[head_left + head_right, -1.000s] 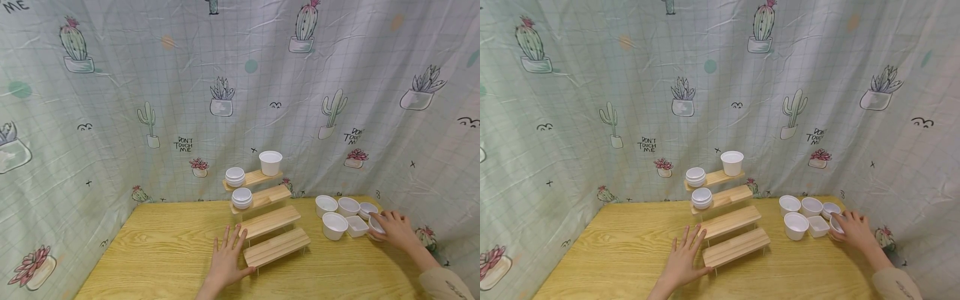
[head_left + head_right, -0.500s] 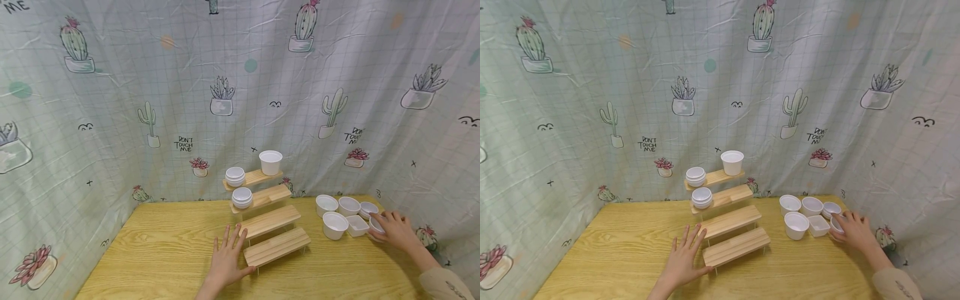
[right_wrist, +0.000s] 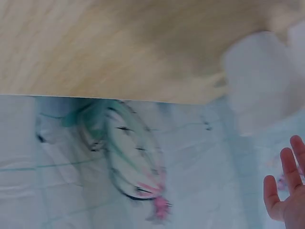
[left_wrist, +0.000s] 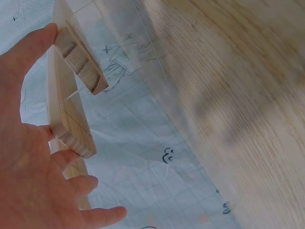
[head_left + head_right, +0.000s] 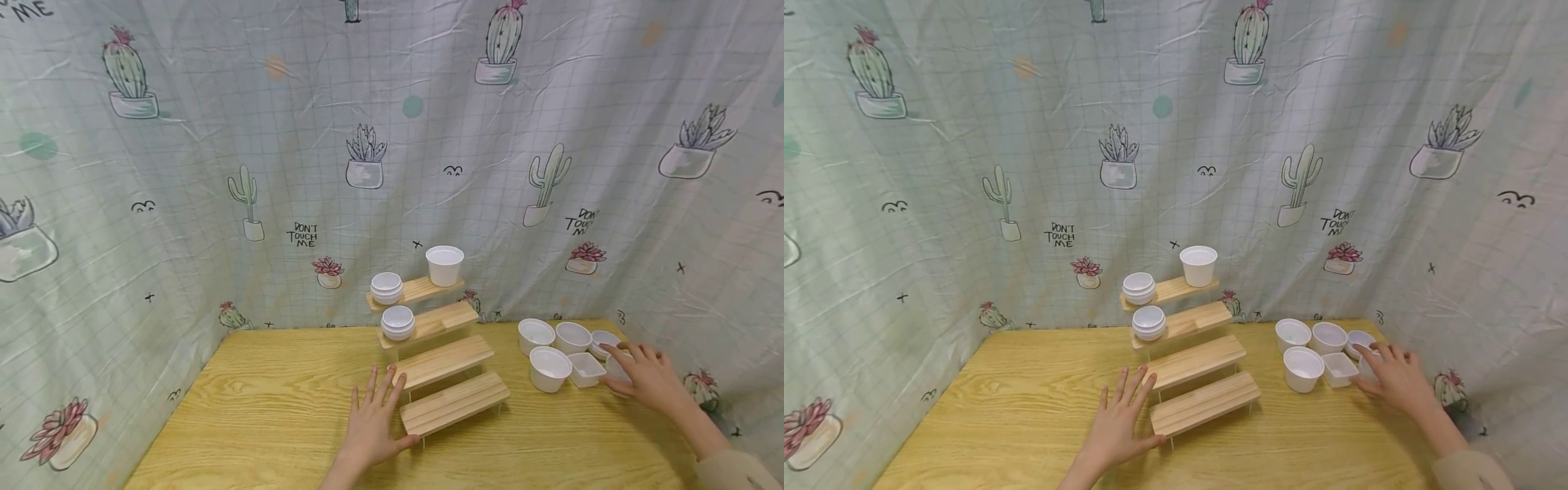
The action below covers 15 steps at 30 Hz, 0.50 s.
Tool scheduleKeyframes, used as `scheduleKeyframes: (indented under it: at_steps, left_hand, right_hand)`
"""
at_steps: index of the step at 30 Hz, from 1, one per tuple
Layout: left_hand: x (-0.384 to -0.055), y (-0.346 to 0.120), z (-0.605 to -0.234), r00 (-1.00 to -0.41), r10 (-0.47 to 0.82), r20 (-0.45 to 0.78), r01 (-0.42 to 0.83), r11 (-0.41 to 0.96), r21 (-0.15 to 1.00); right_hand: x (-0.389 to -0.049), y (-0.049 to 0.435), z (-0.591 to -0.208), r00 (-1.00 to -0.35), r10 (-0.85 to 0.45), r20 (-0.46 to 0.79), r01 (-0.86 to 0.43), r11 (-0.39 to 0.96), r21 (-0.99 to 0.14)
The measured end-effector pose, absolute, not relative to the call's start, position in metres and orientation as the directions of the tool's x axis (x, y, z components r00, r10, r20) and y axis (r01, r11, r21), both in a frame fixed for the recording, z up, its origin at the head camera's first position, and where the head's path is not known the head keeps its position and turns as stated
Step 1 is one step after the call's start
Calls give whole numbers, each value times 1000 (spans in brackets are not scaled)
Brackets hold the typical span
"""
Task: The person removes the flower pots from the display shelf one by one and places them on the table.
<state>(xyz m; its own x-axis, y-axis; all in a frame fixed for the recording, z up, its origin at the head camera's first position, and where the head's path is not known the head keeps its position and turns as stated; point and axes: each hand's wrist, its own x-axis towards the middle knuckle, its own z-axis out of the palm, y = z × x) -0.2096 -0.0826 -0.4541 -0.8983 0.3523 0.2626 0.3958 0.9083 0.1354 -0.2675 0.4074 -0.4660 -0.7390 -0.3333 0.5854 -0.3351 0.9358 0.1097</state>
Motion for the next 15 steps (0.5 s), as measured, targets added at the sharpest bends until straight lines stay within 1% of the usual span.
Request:
scheduleKeyframes:
  at_steps: [5, 6, 9, 15]
  left_hand:
    - [-210, -82, -456, -898, 354, 262, 398, 907, 138]
    - [-210, -82, -456, -897, 354, 264, 398, 907, 140]
    - [-210, -82, -457, -898, 350, 266, 396, 907, 142]
    - [-210, -82, -457, -894, 354, 274, 401, 905, 141]
  right_hand:
    - [-261, 383, -451, -755, -331, 567, -363, 930, 59]
    - [-261, 378, -450, -749, -336, 571, -371, 927, 58]
    - [-261, 362, -445, -712, -355, 606, -410, 911, 52]
    - [-261, 332, -439, -621, -415, 665, -492, 867, 81]
